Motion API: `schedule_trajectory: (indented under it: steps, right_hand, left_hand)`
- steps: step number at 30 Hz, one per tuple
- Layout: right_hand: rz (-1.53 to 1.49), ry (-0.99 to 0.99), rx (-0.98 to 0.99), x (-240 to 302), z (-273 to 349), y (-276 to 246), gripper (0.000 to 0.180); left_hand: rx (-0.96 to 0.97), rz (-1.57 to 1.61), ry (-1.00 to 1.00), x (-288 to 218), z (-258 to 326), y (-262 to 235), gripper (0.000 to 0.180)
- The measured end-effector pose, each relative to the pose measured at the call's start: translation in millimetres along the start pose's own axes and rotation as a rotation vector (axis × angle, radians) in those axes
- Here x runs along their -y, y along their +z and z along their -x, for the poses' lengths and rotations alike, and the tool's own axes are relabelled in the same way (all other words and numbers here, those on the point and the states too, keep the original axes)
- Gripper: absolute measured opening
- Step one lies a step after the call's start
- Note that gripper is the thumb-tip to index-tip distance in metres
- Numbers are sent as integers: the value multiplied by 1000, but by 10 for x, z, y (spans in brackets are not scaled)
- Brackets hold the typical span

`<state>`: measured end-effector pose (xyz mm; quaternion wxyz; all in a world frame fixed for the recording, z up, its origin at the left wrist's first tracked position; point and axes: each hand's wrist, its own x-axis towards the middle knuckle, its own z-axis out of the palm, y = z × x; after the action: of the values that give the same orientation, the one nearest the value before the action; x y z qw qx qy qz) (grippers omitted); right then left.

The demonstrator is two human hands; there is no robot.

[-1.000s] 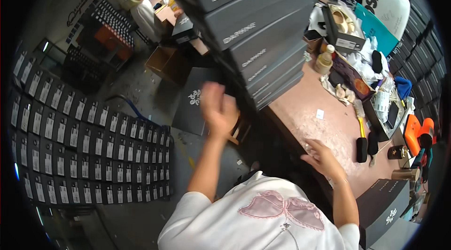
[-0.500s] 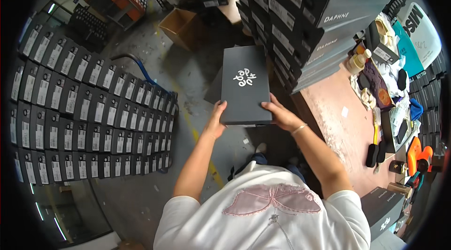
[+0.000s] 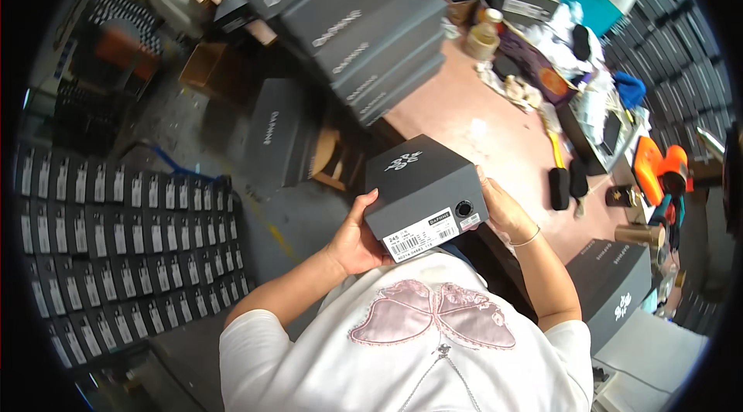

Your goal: The person is inspecting, cleaning with a brush and cloth, and packing high-heeled shoes into boxes.

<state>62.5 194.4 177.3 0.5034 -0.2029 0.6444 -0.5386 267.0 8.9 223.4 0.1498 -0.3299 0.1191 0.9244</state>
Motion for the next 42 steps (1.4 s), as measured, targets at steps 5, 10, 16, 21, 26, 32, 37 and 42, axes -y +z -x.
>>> schedule_trajectory:
  steps: [5, 10, 16, 21, 26, 32, 37, 42]
  right_hand:
    - [-72, -90, -173, -2, 538, -651, 75]
    - [-234, -95, -332, -288, 626, -1046, 72]
    - [-394, -68, -335, -855, 537, -1226, 76]
    - [-243, 330, -691, -1432, 69, -1251, 60]
    - [-713, 214, -685, -1216, 190, -1403, 41]
    - [-1057, -227, -985, -486, -42, -942, 47]
    - [90, -123, -633, -323, -504, -350, 65]
    - [726, -226, -747, -536, -239, -681, 75]
  left_hand:
    - [17, -186, -92, 56, -690, 615, 74]
    - [35, -377, -219, -79, -1259, 953, 81]
    - [60, -892, -174, -357, -2028, 748, 76]
    - [-59, -953, -159, -452, -3138, 1, 45]
    - [-148, -697, -162, -569, -3070, 399, 46]
    - [163, -1339, 450, -928, -2964, 564, 68]
    - [168, -1519, 580, -1338, -2737, 826, 86]
    - [-423, -1808, 487, -1887, -2784, 24, 75]
